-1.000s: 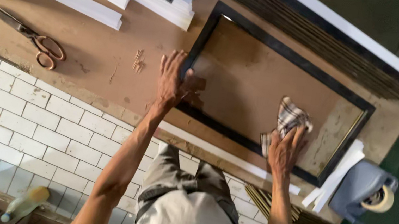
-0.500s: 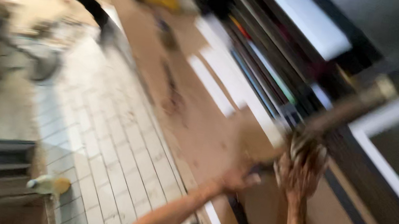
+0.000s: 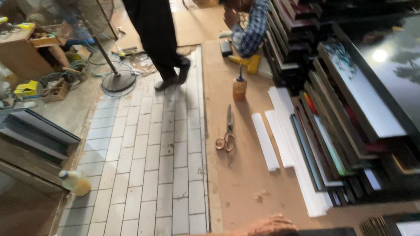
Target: The person fits white mat board strips around a picture frame on the workbench, presses the frame edges, uses a tape dispenser to cut tape, and works small fasteners at the frame corners. They then lift and reposition the frame, place a glass sheet over it, and press the assembly flat on the bench.
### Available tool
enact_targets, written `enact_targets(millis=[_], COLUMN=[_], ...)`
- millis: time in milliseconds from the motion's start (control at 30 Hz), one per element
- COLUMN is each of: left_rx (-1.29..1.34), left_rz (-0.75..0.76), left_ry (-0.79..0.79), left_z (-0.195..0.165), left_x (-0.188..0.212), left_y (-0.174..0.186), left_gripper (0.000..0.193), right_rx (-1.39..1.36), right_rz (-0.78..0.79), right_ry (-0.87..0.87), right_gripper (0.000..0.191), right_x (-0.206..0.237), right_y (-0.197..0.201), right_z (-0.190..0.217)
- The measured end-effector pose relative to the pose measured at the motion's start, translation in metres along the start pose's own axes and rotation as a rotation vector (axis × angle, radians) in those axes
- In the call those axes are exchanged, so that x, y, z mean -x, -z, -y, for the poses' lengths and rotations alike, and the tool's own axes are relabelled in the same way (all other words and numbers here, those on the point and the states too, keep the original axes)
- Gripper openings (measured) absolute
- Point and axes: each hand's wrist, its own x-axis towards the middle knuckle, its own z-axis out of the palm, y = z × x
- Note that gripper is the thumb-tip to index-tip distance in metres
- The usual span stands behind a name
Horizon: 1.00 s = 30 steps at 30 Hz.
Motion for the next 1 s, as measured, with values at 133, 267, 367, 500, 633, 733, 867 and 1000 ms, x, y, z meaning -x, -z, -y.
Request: enact_targets(millis=[133, 267, 367, 500, 633, 733, 867, 1000], left_rx=[0.080, 0.040, 0.028, 0.091, 0.128, 0.183, 0.476, 0.829], left_rz=[-0.024, 0.143, -0.032, 0.003, 0.057, 0.058, 0.078, 0.001], left_ry=[-0.016, 0.115, -0.040, 0.135, 0.177, 0.208, 0.294, 0.414], left_z=[0.009, 0.026, 0.032, 0.028, 0.021, 0.022, 0.027, 0.036], left_x=[-0.002, -0.001, 0.003, 0.001, -0.006, -0.005, 0.007, 0.015], left_y=[-0.003, -0.015, -0.028, -0.033, -0.028, -0.022, -0.016, -0.012], left_gripper=[0.060, 0.062, 0.064, 0.048, 0.047, 0.047, 0.066, 0.075], right_rx=[0.075, 0.178, 0.248, 0.157, -0.120, -0.201, -0.277, -0.399], right_rz=[0.044, 0.058, 0.007, -0.113, -0.088, -0.112, -0.128, -0.041], right_ry=[-0.385, -0.767, -0.944, -0.746, -0.306, -0.086, -0.006, -0.008], right_gripper=[0.050, 0.050, 0.051, 0.051, 0.051, 0.051, 0.052, 0.052], right_x=[0.039, 0.191, 0.304, 0.295, 0.191, 0.084, 0.029, 0.088], right_y=[0.002, 0.029, 0.038, -0.017, -0.040, -0.033, 0.008, 0.069], right_z=[-0.039, -0.128, -0.168, -0.140, -0.058, 0.003, 0.088, 0.159])
